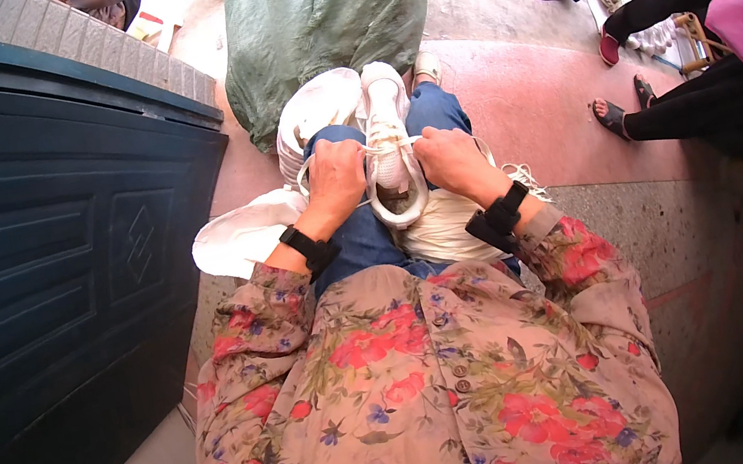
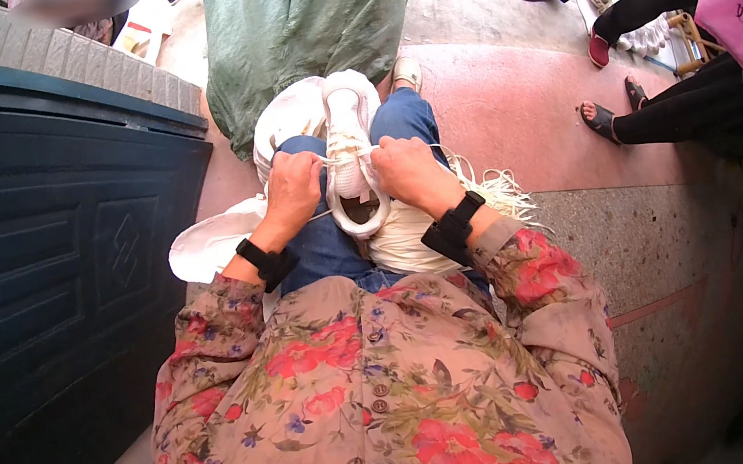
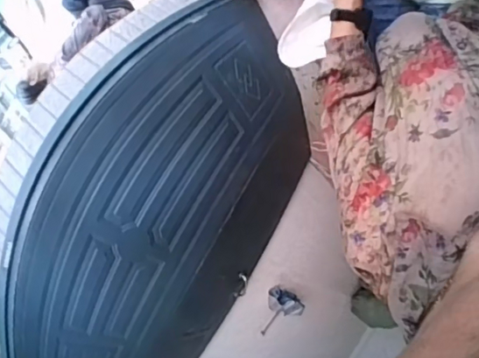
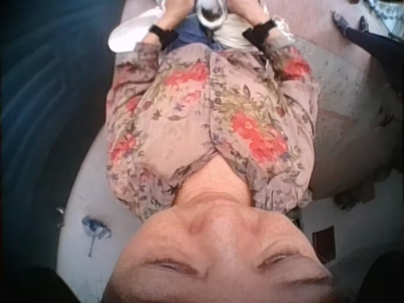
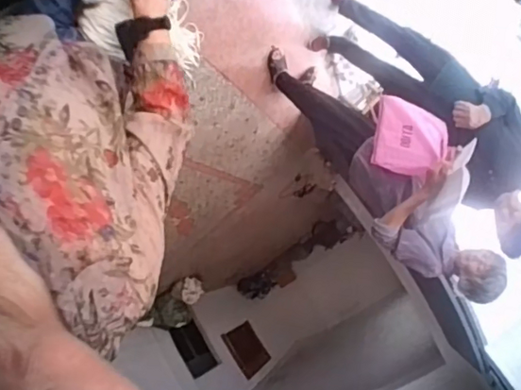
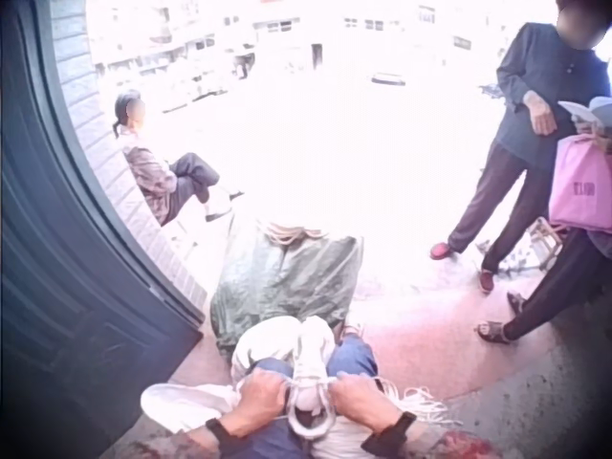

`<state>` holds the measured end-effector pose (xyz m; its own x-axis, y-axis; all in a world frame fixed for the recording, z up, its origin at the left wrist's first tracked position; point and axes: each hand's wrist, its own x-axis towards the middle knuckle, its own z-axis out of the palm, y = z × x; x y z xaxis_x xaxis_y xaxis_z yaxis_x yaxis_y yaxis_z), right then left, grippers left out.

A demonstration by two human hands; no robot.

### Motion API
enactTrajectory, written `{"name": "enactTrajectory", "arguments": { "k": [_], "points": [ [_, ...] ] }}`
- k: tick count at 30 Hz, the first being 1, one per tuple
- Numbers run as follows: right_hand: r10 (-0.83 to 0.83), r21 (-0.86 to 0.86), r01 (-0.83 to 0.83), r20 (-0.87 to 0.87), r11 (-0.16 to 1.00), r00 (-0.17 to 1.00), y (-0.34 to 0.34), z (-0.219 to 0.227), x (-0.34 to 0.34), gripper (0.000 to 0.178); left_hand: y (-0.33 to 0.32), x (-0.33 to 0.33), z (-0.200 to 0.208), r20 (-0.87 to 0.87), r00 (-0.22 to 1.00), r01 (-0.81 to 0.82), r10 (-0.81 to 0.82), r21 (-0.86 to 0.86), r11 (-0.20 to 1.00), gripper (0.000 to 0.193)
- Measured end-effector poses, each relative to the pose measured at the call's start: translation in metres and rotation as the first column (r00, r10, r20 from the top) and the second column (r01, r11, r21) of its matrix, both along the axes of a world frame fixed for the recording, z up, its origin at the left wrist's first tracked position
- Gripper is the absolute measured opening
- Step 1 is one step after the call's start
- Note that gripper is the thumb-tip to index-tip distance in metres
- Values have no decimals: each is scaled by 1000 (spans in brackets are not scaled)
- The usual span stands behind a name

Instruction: Lacing up multiple pairs of white shoes.

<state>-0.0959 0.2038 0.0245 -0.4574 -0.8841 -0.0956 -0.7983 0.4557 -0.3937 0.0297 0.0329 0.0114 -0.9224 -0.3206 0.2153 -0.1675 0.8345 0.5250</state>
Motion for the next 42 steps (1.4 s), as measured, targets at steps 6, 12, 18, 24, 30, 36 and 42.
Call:
{"name": "enactTrajectory", "arguments": {
  "k": [6, 12, 18, 24, 30, 36, 42],
  "points": [
    [-67, 26, 66, 53, 998, 996, -1, -1, -1, 14, 3, 1, -2, 63, 997, -34, 37, -61, 998, 10],
    [71, -32, -76, -149, 997, 986, -11, -10, 6, 11, 9, -5, -2, 121, 992, -38, 36, 8, 999, 14],
    [-100, -165, 70, -181, 984, 978, 2, -7, 15, 13, 18, 5, 17, 71, 989, -123, 130, -93, 988, 21],
    [-151, -133, 127, -195, 983, 969, 6, -12, 22, 16, 24, 7, 22, 85, 992, -95, 97, -26, 995, 17],
    [-205, -196, 184, -94, 963, 974, 13, -21, 23, 15, 9, -41, 27, -72, 997, 37, -25, 163, 986, 15],
    [-209, -203, 190, -78, 961, 975, 11, -25, 28, 17, 19, -110, 7, 401, 745, 493, -534, 208, 845, 36],
    [-229, -258, 200, -85, 945, 970, 9, -28, 29, 15, 14, -107, 14, 382, 796, 33, -469, 747, 664, 47]
  ]
}}
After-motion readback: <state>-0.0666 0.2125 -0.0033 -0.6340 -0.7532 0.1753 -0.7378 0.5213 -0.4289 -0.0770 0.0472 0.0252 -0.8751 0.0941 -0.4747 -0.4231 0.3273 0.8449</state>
